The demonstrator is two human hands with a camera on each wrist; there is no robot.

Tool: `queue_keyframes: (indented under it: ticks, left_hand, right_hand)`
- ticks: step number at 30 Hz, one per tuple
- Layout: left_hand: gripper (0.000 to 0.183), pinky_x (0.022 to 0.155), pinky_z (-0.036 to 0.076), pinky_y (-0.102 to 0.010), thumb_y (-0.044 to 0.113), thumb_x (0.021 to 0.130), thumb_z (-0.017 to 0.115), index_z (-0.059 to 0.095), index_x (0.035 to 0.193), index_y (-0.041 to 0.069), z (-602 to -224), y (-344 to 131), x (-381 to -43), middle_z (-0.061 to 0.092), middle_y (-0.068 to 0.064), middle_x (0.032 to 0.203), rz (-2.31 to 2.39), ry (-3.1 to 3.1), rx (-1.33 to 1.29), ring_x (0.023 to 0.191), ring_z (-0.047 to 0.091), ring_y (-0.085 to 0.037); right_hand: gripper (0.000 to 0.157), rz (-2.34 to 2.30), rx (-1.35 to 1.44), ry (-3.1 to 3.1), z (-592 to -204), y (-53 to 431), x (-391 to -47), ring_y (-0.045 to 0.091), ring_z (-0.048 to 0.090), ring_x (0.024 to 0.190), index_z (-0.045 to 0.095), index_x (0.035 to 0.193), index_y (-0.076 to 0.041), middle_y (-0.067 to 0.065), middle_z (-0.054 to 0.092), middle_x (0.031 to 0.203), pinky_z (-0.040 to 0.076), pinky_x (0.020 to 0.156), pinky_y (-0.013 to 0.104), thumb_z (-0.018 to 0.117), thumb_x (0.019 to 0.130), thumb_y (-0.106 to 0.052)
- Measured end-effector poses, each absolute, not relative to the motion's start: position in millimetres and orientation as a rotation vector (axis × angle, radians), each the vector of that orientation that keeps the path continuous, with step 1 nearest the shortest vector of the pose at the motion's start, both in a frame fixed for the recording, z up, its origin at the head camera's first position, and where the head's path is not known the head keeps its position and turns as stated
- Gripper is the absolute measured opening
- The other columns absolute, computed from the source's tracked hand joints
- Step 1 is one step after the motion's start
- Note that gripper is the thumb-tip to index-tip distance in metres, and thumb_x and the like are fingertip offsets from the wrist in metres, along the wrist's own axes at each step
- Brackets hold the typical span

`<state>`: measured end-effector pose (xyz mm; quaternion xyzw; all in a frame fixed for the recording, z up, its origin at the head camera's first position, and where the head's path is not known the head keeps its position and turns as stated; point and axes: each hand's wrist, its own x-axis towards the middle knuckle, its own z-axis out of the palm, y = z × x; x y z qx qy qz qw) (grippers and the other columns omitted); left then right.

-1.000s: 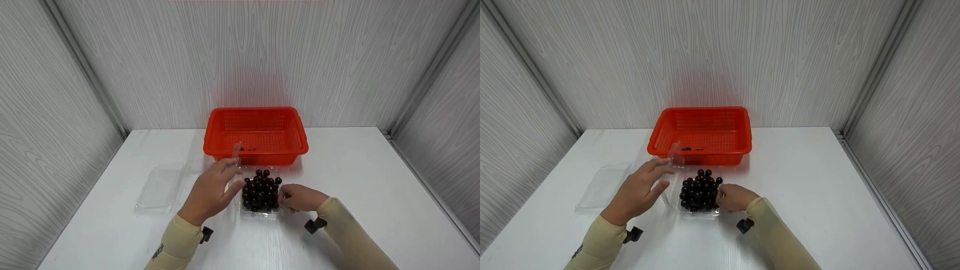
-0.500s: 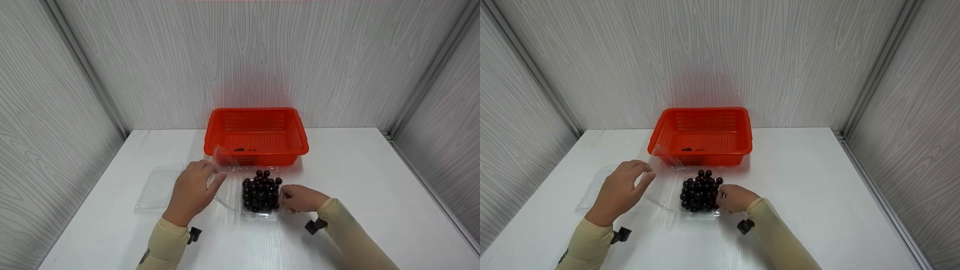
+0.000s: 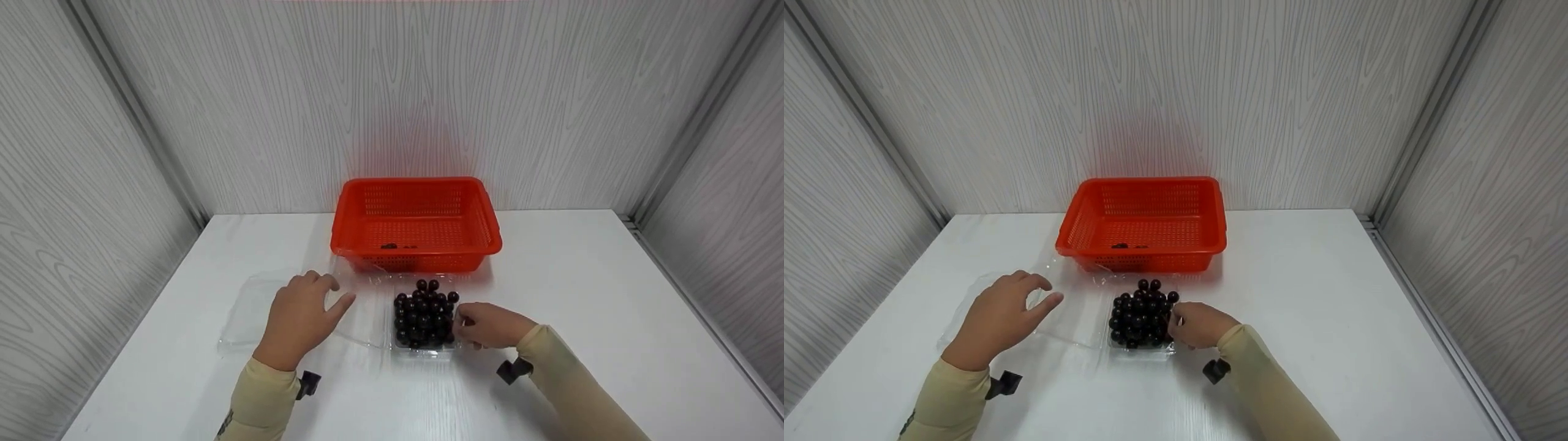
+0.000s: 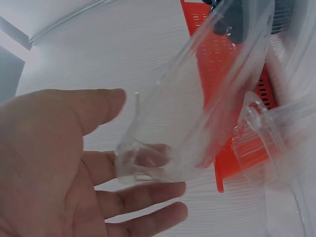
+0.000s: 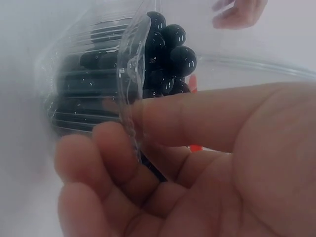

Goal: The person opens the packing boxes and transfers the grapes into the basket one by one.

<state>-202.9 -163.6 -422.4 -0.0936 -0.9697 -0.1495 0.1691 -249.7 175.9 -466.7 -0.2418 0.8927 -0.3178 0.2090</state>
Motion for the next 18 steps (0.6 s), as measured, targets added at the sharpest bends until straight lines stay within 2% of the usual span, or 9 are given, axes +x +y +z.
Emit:
queue_keyframes:
  ticks: [7, 18]
  left_hand:
    - [0.036, 0.07, 0.055, -0.048, 0.035, 0.092, 0.075, 0.075, 0.109, 0.004, -424.4, -167.3, -199.3, 0.07, -0.016, 0.096, -0.424, -2.865, -0.21, 0.086, 0.065, -0.035]
    - [0.043, 0.083, 0.054, -0.057, 0.036, 0.093, 0.074, 0.072, 0.119, 0.002, -424.3, -169.5, -195.1, 0.069, -0.021, 0.11, -0.423, -2.988, -0.201, 0.1, 0.063, -0.042]
  right_hand:
    - [0.009, -0.889, -0.714, 2.478, -467.9, 176.5, -250.7, 0.015, 0.058, 0.069, 0.061, 0.094, -0.01, 0.002, 0.063, 0.08, 0.049, 0.066, 0.034, 0.056, 0.101, -0.008]
    - [0.01, -0.827, -0.755, 2.539, -468.8, 177.3, -252.5, 0.016, 0.051, 0.076, 0.063, 0.092, -0.013, -0.004, 0.059, 0.079, 0.042, 0.07, 0.036, 0.057, 0.1, -0.01]
